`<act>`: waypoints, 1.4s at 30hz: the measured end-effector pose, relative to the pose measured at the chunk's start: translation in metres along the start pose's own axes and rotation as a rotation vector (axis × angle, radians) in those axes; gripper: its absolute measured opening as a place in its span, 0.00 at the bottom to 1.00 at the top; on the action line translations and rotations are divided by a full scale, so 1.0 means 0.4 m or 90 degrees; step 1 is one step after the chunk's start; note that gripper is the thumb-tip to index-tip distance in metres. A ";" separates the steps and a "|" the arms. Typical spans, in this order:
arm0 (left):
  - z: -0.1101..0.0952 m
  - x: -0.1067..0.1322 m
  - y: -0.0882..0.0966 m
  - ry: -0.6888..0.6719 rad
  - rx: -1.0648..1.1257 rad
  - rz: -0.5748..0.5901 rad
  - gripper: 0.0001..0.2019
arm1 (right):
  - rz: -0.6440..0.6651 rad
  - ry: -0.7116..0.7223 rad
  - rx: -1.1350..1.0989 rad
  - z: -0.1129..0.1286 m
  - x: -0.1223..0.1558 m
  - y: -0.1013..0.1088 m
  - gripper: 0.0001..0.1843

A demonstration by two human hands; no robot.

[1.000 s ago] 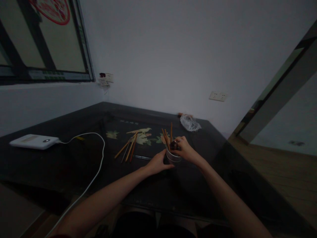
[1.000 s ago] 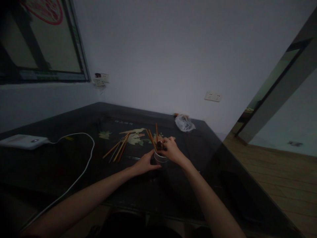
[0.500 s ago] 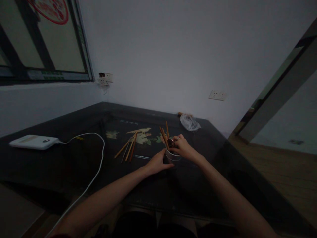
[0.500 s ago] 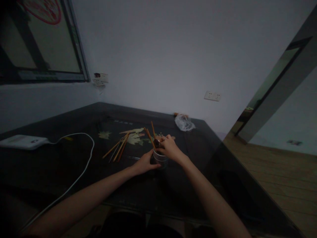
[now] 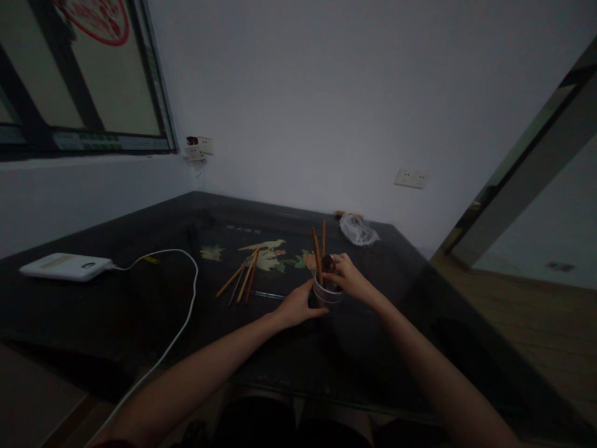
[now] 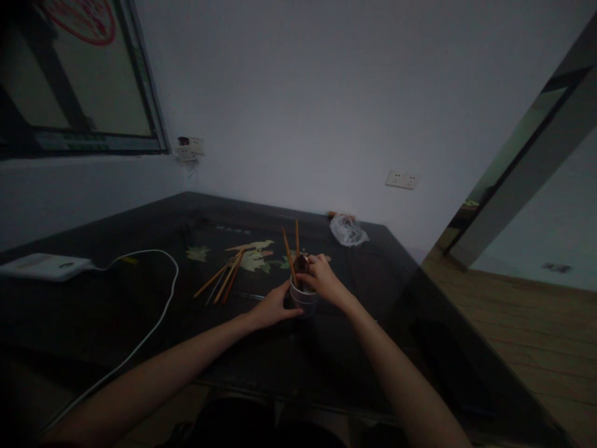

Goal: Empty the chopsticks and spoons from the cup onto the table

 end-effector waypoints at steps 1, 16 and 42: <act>0.000 0.000 0.000 -0.002 0.002 0.000 0.36 | -0.013 -0.010 -0.017 -0.003 0.000 0.007 0.09; 0.008 -0.001 -0.003 0.005 -0.012 0.005 0.36 | -0.080 -0.095 -0.160 0.017 -0.017 0.035 0.15; 0.013 0.004 -0.010 -0.050 0.144 0.022 0.30 | 0.207 -0.278 0.143 0.277 -0.288 -0.237 0.17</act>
Point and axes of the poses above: each hand's wrist, its own x-axis away from the middle knuckle, its own y-axis out of the back of the hand, z = x × y, the point moved 6 cm from there along -x, towards the middle knuckle, and after that the axes turned 2 degrees about x, right-handed, at the moved point
